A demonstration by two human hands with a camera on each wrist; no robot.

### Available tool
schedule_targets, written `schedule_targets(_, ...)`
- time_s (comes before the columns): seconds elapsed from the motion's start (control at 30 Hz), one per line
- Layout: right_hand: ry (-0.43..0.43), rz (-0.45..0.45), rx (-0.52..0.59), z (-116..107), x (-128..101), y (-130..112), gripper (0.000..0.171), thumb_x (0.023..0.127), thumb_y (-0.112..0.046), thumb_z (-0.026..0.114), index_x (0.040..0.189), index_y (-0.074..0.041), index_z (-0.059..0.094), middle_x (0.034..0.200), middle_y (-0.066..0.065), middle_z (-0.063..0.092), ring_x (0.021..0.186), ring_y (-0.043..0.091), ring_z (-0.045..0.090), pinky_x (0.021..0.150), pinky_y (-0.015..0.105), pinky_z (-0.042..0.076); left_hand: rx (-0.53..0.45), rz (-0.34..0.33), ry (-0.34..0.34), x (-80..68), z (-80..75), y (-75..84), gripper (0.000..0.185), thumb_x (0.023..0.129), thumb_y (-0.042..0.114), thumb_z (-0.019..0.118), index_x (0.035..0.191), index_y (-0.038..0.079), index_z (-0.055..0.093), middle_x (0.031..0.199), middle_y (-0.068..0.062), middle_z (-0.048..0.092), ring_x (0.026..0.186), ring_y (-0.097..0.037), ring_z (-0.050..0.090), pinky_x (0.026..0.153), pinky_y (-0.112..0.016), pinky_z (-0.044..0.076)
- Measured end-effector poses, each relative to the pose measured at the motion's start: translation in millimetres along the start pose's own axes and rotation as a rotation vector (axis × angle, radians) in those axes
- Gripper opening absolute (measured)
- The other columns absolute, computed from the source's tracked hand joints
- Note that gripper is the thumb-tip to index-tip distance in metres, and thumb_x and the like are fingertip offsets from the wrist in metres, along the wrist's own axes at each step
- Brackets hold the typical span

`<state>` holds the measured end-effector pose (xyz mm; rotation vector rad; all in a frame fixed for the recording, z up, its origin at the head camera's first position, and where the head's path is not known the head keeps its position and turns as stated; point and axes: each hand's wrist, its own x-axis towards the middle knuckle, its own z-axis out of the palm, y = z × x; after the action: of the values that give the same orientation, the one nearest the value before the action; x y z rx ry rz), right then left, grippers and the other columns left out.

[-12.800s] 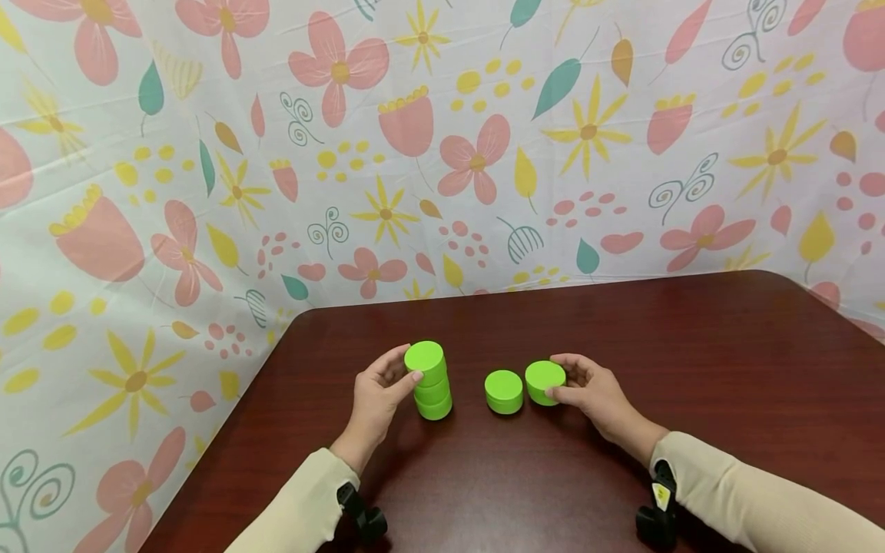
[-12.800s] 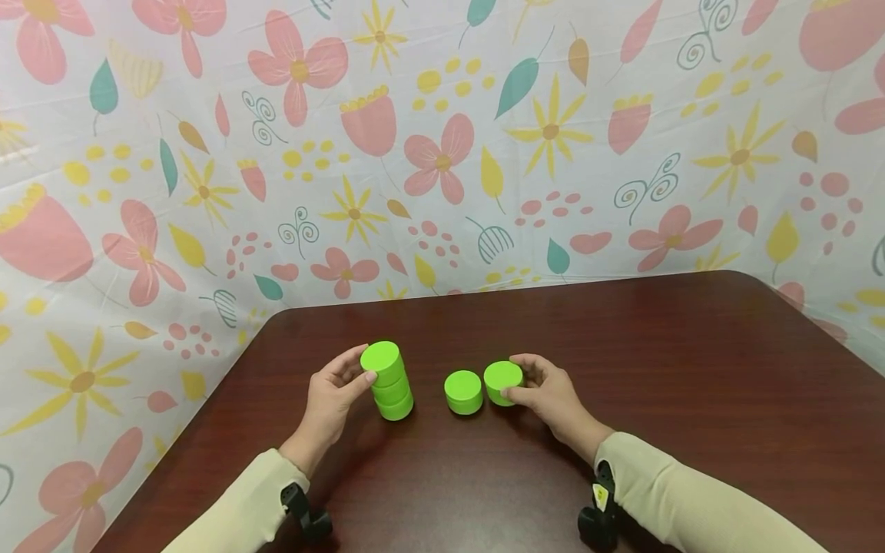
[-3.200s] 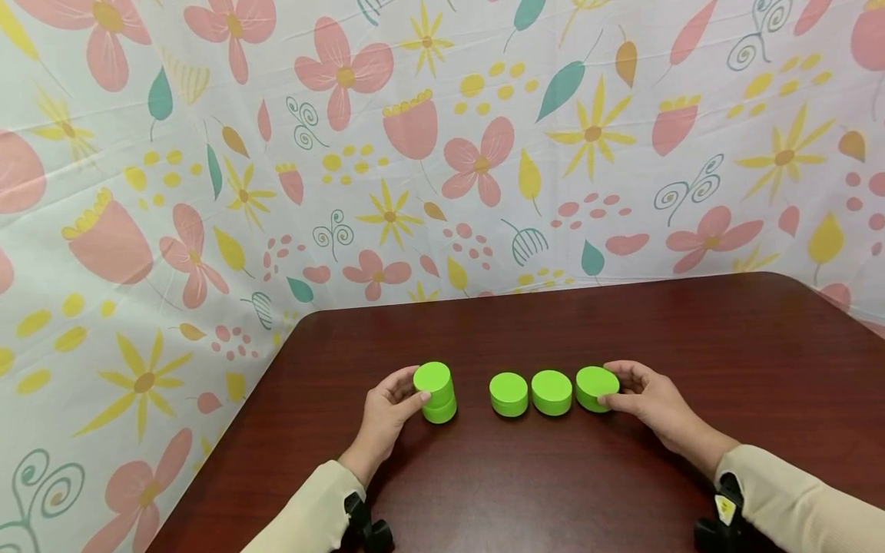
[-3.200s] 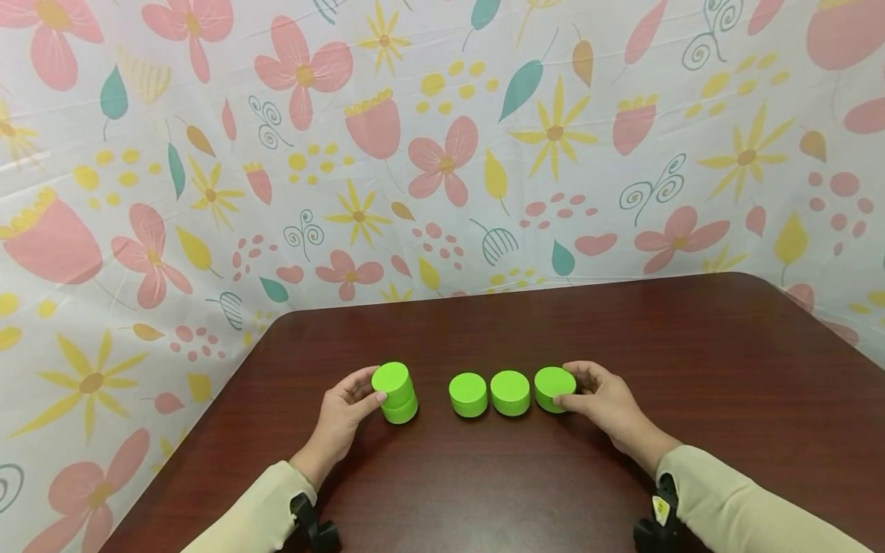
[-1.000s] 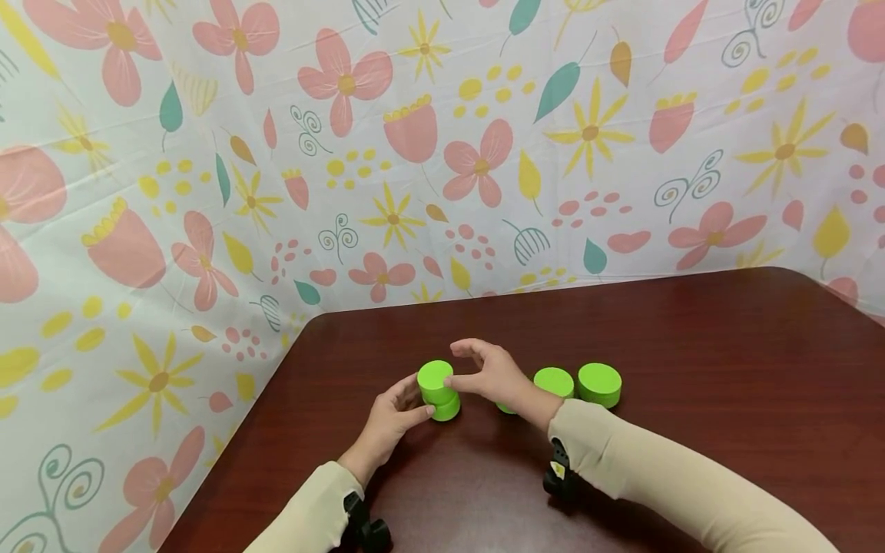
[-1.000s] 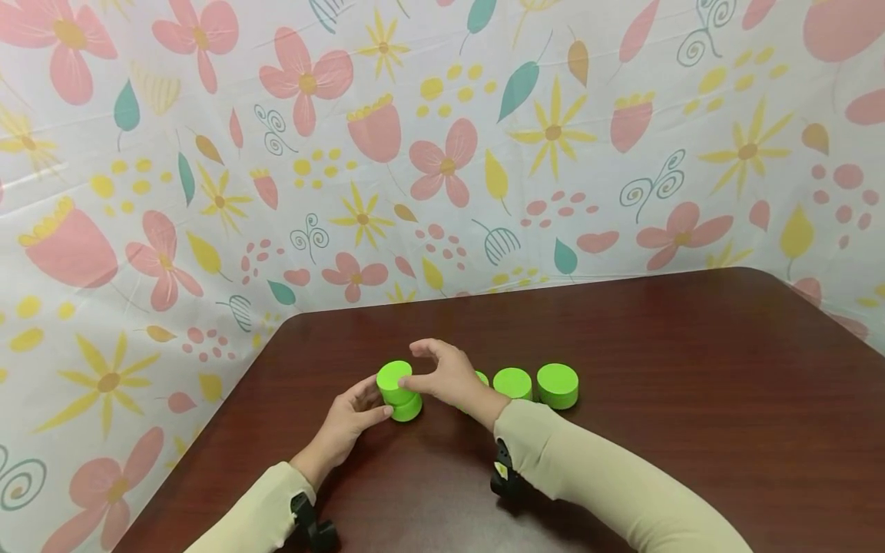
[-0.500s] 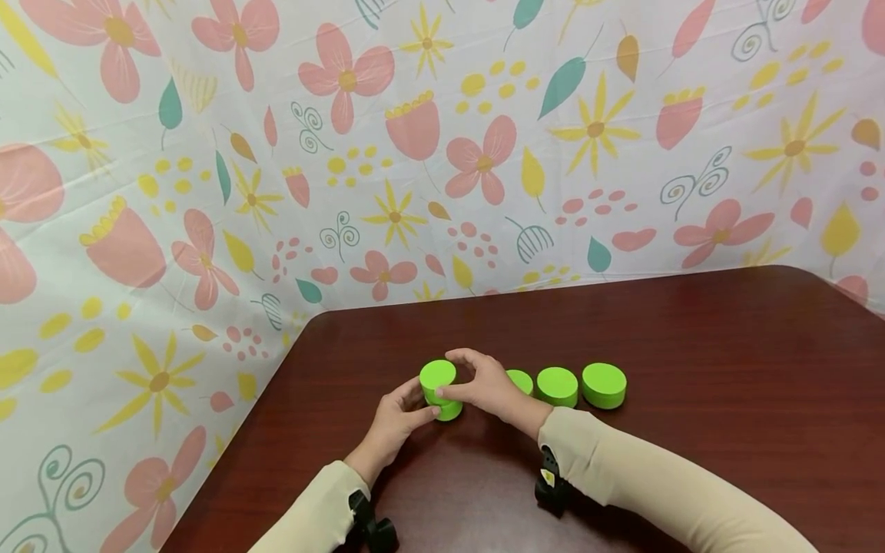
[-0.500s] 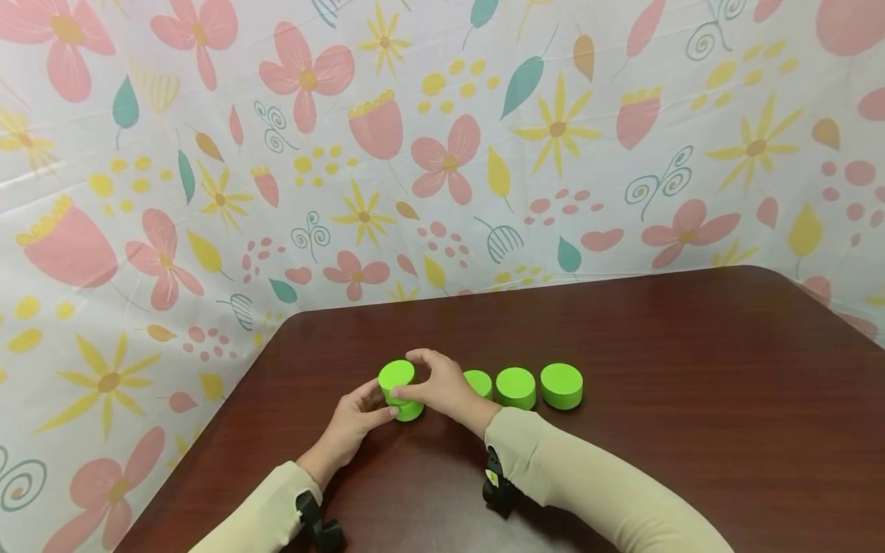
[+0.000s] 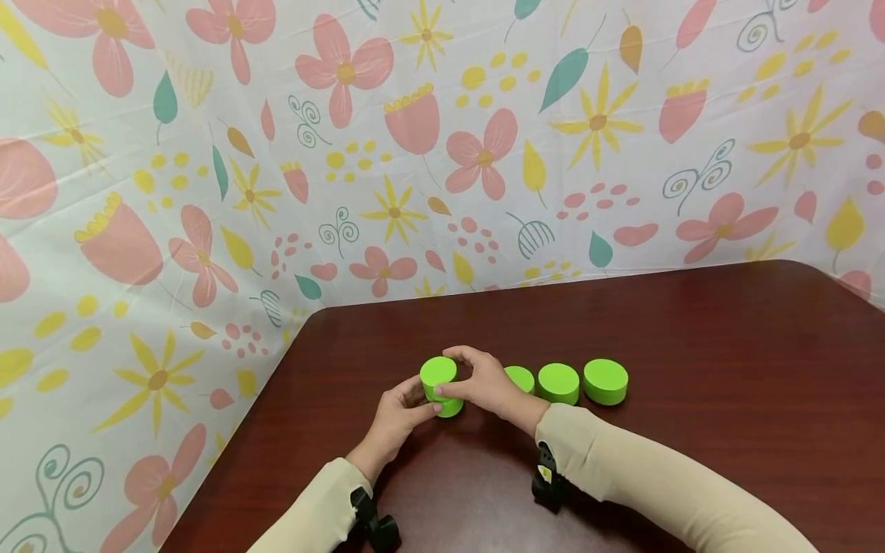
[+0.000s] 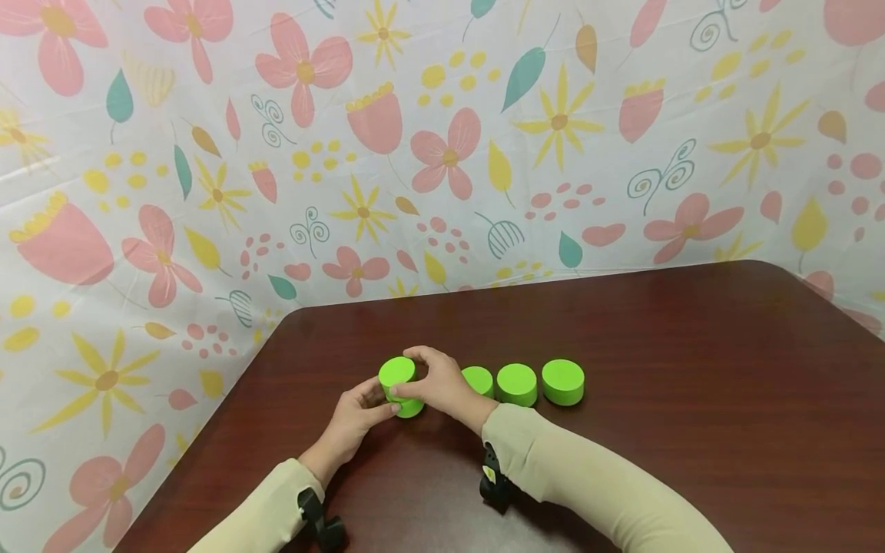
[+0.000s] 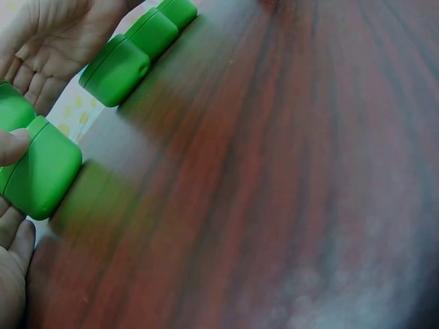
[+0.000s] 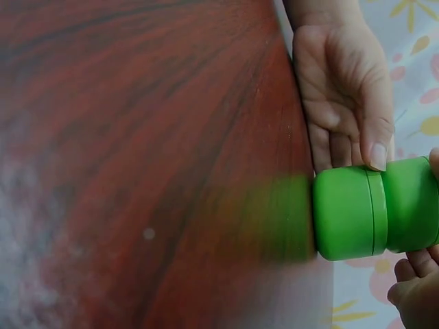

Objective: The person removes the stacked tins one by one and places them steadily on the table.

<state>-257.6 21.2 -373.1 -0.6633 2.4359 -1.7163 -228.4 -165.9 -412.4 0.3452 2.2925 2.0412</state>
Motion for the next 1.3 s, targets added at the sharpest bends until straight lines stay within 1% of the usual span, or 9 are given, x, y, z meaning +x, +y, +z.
schedule_targets(0.2,0.008,0.004,-0.009,1,1,1,0.056,0.076,-0.024,0.077,0.125,-0.011,0.055,0.124,0.004,0.057,0.112,0.022,0.052,0.088,0.040,0.045,-0.003,-0.007,-0.008,1.1,-1.1,-1.0,0.056,0.082,0.005,0.068,0.135,0.005,0.047,0.129,-0.016,0.054,0.117,-0.027,0.053,0.086,-0.028,0.050)
schedule_targets(0.37,0.005,0.000,-0.013,1,2,0,0.057,0.076,-0.023,0.077,0.126,-0.009,0.054,0.123,0.004,0.057,0.109,0.021,0.053,0.084,0.037,0.047,-0.007,-0.010,-0.011,2.8,-2.7,-2.3,0.057,0.081,0.006,0.070,0.134,0.006,0.048,0.129,-0.016,0.054,0.117,-0.026,0.054,0.086,-0.029,0.050)
schedule_targets(0.57,0.011,-0.006,-0.031,1,2,-1,0.055,0.076,-0.024,0.077,0.125,-0.010,0.056,0.122,0.004,0.058,0.108,0.021,0.054,0.085,0.038,0.047,-0.008,-0.008,-0.008,3.1,-3.3,-2.3,0.058,0.081,0.007,0.071,0.134,0.005,0.048,0.129,-0.017,0.054,0.117,-0.026,0.053,0.086,-0.028,0.050)
schedule_targets(0.73,0.014,0.012,-0.014,1,0,-3,0.055,0.076,-0.023,0.077,0.125,-0.010,0.056,0.123,0.004,0.058,0.110,0.021,0.053,0.087,0.039,0.046,-0.011,-0.004,-0.004,2.5,-2.5,-2.5,0.057,0.081,0.006,0.070,0.134,0.003,0.048,0.129,-0.018,0.054,0.116,-0.026,0.054,0.085,-0.027,0.050)
schedule_targets(0.9,0.017,-0.003,0.008,0,0,-6,0.056,0.075,-0.021,0.078,0.125,-0.008,0.055,0.121,0.005,0.059,0.108,0.022,0.054,0.085,0.037,0.047,-0.015,-0.004,-0.002,2.9,-1.7,-3.1,0.055,0.081,0.004,0.069,0.133,0.002,0.048,0.127,-0.019,0.055,0.115,-0.025,0.055,0.085,-0.026,0.050)
schedule_targets(1.07,0.015,-0.022,0.010,-4,0,-10,0.057,0.075,-0.022,0.078,0.125,-0.009,0.055,0.121,0.005,0.059,0.108,0.023,0.055,0.086,0.038,0.047,-0.014,-0.007,-0.008,2.5,-2.2,-3.2,0.057,0.082,0.007,0.070,0.134,0.002,0.047,0.128,-0.019,0.054,0.116,-0.025,0.054,0.085,-0.027,0.050)
schedule_targets(1.3,0.007,-0.037,-0.013,-14,-1,-15,0.057,0.075,-0.024,0.078,0.125,-0.009,0.055,0.123,0.006,0.058,0.109,0.023,0.055,0.086,0.038,0.048,-0.003,-0.028,-0.009,2.4,-3.8,-1.9,0.059,0.082,0.009,0.070,0.135,0.004,0.046,0.130,-0.017,0.053,0.119,-0.026,0.052,0.086,-0.028,0.049)
